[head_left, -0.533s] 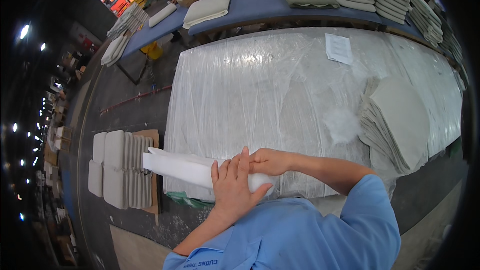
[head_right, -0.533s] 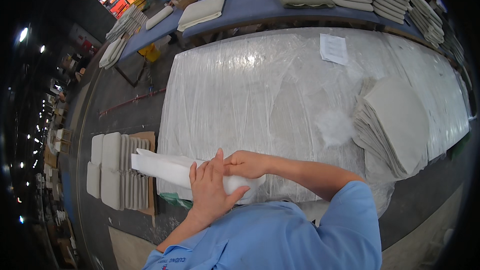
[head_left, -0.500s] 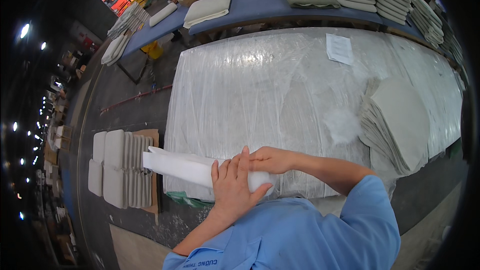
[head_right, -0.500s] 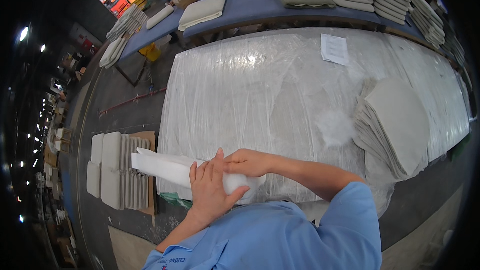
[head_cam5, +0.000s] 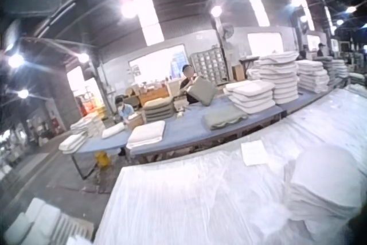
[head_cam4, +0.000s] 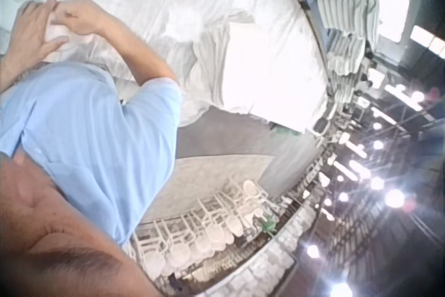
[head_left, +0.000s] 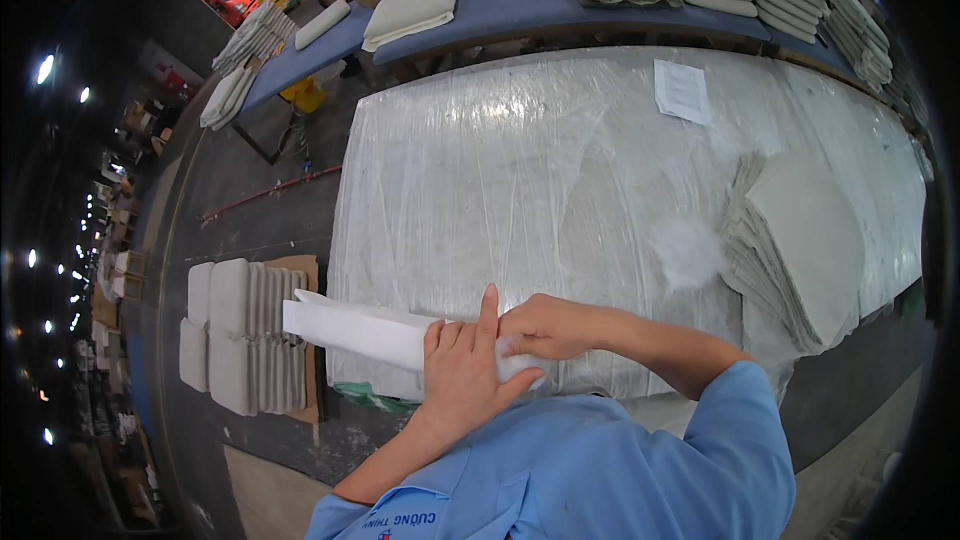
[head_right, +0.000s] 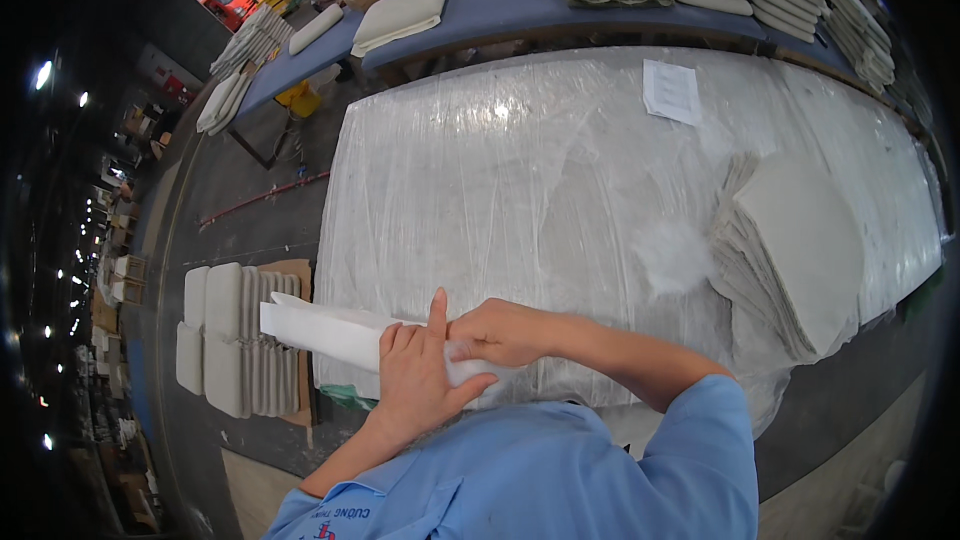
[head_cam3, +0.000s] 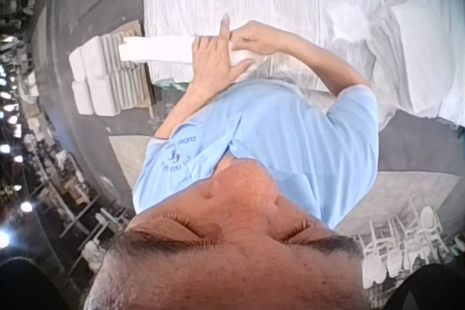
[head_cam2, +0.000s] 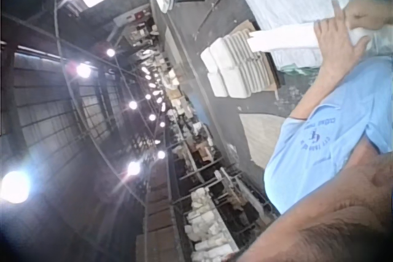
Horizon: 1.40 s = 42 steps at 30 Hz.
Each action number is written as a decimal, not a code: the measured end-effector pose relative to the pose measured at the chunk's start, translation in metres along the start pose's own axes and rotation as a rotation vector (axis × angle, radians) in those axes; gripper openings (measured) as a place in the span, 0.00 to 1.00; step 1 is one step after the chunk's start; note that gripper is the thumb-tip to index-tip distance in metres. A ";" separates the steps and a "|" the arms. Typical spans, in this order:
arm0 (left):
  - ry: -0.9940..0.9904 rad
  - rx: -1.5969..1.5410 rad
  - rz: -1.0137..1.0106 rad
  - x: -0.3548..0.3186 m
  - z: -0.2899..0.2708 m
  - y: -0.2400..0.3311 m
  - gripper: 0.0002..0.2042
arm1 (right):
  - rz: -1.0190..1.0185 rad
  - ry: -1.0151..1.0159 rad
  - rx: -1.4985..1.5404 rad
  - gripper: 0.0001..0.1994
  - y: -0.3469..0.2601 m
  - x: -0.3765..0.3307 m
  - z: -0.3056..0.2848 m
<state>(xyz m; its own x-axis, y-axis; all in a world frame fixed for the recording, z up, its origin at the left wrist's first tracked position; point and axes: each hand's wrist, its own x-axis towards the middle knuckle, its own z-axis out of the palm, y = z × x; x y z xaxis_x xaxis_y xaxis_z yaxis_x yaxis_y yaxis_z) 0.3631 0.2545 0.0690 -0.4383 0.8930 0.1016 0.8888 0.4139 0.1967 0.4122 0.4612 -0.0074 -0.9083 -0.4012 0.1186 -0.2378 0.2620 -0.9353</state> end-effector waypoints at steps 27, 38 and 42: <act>0.005 0.000 -0.096 -0.021 0.004 0.012 0.60 | 0.333 0.600 0.712 0.11 0.010 0.089 0.054; 0.073 -0.130 -0.109 -0.038 0.004 0.004 0.63 | 0.084 0.532 0.363 0.16 -0.006 0.103 -0.026; 0.137 -0.125 -0.113 -0.038 0.009 0.006 0.67 | -0.016 0.057 -0.040 0.19 -0.022 0.016 -0.028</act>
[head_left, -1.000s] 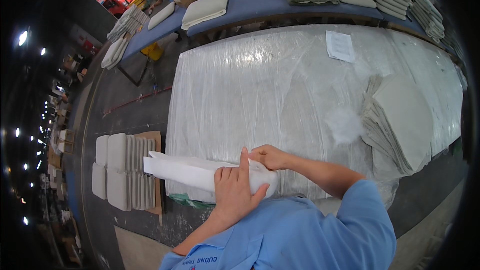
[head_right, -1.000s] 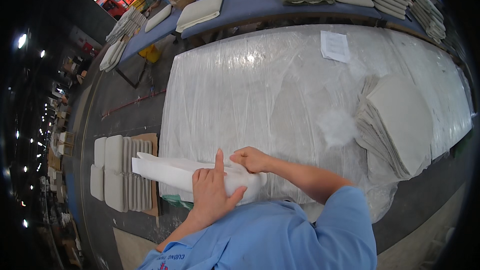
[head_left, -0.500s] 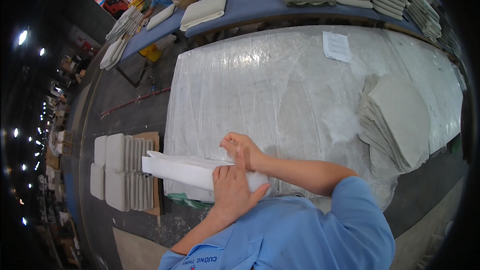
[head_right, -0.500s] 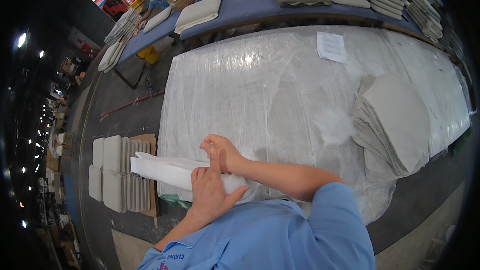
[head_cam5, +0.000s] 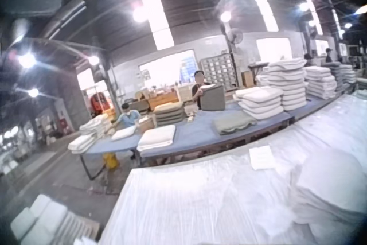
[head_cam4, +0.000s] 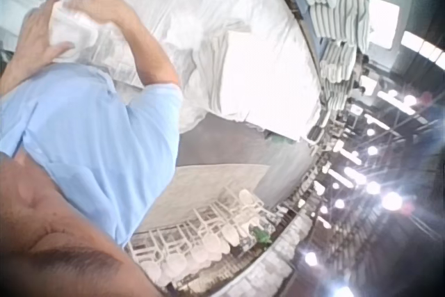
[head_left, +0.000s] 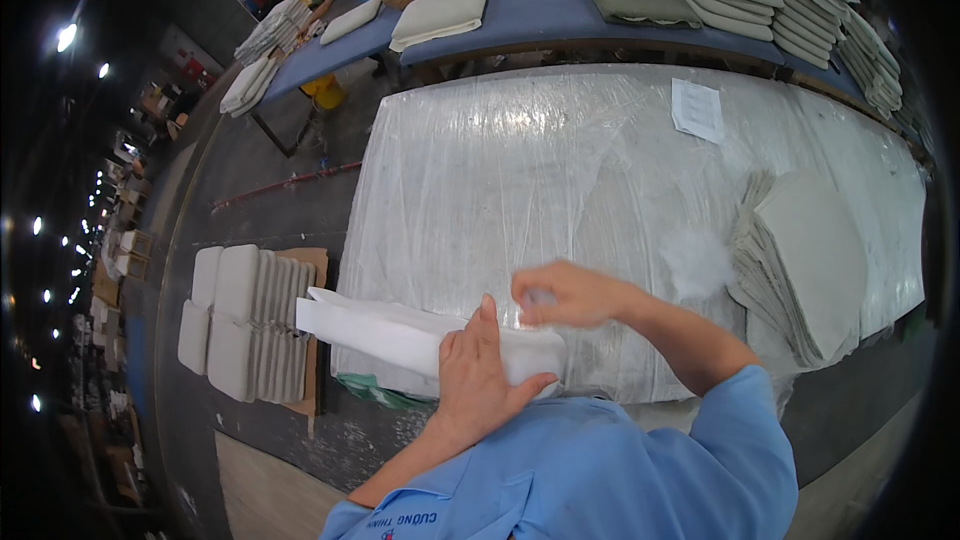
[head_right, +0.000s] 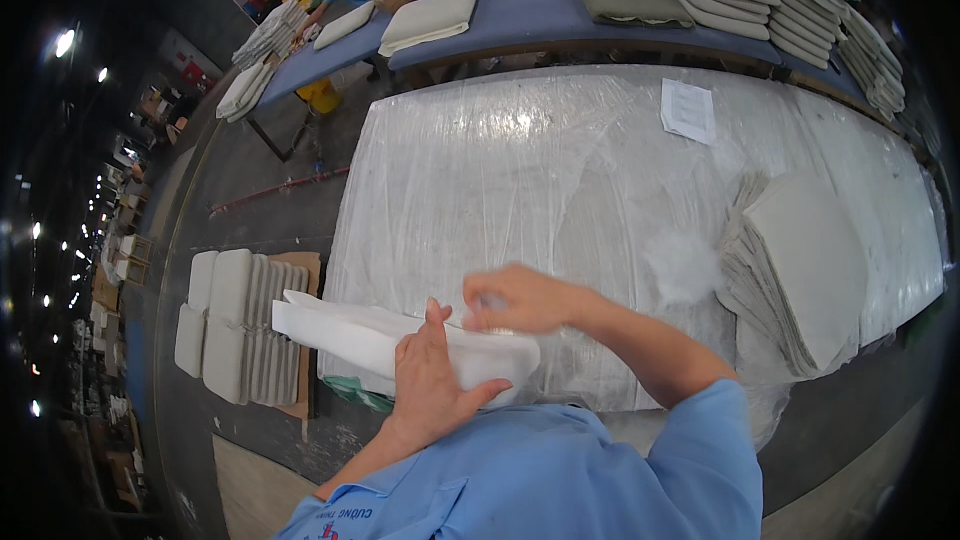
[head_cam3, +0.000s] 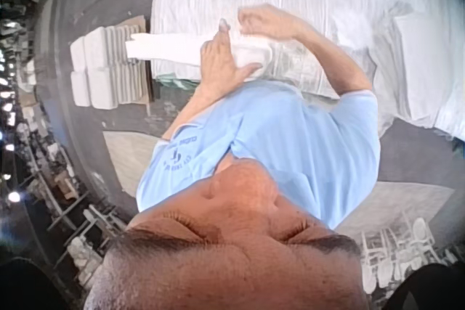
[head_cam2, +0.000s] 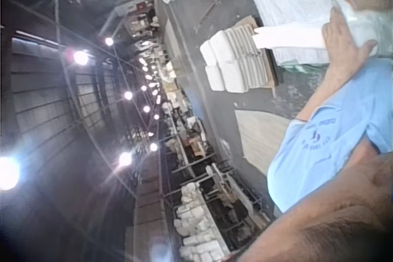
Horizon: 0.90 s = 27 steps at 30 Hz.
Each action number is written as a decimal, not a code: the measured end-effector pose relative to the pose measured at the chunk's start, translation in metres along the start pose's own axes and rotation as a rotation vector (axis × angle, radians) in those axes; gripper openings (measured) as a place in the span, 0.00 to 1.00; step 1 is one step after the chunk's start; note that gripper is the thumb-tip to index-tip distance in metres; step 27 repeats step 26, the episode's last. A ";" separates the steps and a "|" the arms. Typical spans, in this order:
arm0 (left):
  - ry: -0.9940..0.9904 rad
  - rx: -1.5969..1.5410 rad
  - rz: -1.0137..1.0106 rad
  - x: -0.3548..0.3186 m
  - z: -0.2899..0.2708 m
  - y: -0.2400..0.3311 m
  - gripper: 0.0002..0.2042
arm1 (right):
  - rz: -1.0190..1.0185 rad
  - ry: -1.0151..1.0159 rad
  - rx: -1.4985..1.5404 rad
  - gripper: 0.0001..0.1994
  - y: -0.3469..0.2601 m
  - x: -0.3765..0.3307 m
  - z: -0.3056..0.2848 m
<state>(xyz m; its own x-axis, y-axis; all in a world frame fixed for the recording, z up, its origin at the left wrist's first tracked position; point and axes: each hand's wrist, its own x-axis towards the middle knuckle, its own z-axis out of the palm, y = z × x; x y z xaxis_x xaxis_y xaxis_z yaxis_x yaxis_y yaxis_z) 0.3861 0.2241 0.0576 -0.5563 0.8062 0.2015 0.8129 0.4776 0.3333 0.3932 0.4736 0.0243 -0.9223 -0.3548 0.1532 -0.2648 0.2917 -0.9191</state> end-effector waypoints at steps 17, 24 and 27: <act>-0.048 -0.084 0.021 0.002 0.009 -0.010 0.69 | 0.342 -0.155 0.151 0.23 0.011 0.005 0.056; -0.072 -0.008 -0.018 0.001 -0.003 0.002 0.65 | 0.468 -0.202 0.045 0.22 0.002 0.010 0.054; -0.146 0.038 -0.050 -0.001 -0.005 0.003 0.64 | 0.469 -0.198 0.016 0.22 0.002 0.013 0.049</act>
